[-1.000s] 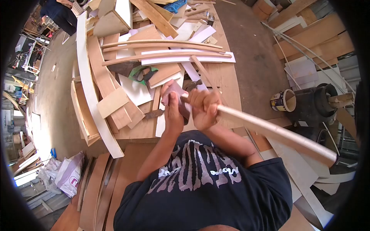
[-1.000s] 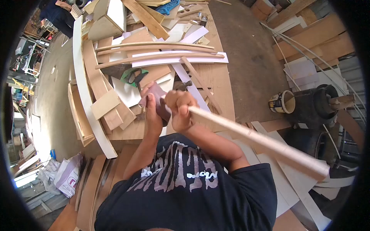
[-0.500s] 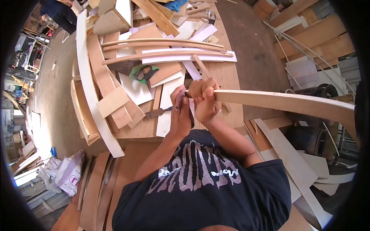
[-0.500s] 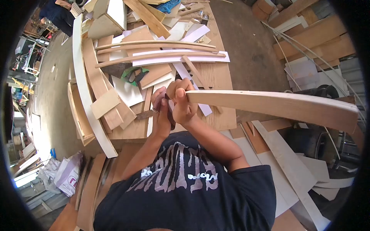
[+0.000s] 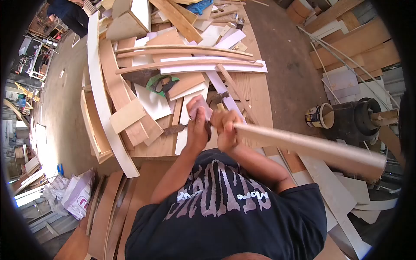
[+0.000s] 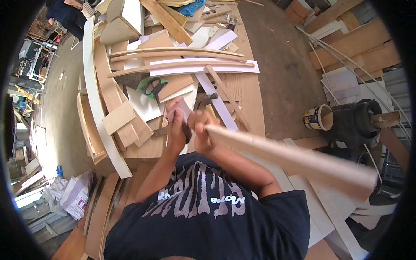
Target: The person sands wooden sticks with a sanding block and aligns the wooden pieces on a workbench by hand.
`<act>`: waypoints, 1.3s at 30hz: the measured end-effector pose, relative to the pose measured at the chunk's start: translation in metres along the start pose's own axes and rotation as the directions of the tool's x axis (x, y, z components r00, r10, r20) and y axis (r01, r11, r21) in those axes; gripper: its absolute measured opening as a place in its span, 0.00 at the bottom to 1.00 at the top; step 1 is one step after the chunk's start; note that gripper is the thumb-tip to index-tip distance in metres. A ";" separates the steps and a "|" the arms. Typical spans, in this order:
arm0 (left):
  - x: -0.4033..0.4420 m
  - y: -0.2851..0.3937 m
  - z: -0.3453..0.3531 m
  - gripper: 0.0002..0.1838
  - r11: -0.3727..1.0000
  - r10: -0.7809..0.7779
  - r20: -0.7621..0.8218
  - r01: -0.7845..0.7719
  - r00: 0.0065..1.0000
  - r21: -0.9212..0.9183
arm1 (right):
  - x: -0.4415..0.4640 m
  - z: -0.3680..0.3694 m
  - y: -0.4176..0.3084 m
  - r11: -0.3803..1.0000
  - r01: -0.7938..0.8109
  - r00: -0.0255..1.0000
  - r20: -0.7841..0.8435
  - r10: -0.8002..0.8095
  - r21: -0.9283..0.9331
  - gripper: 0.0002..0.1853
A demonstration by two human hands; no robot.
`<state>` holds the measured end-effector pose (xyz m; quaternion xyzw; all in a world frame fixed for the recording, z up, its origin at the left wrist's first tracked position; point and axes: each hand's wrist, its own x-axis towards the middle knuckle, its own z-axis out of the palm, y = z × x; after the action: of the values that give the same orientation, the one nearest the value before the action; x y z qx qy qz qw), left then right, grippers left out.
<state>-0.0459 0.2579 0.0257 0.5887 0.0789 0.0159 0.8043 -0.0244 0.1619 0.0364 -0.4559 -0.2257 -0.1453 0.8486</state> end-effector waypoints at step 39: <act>0.002 0.044 0.023 0.33 0.937 0.113 0.091 -0.076 0.989 -0.340 | 0.048 -0.015 -0.043 1.000 0.003 0.991 -0.135 -0.001 0.016 0.23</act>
<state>-0.0375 0.2498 0.0741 0.4463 0.0024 0.0356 0.8942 0.0007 0.1239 0.0840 -0.4380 -0.1696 -0.1748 0.8654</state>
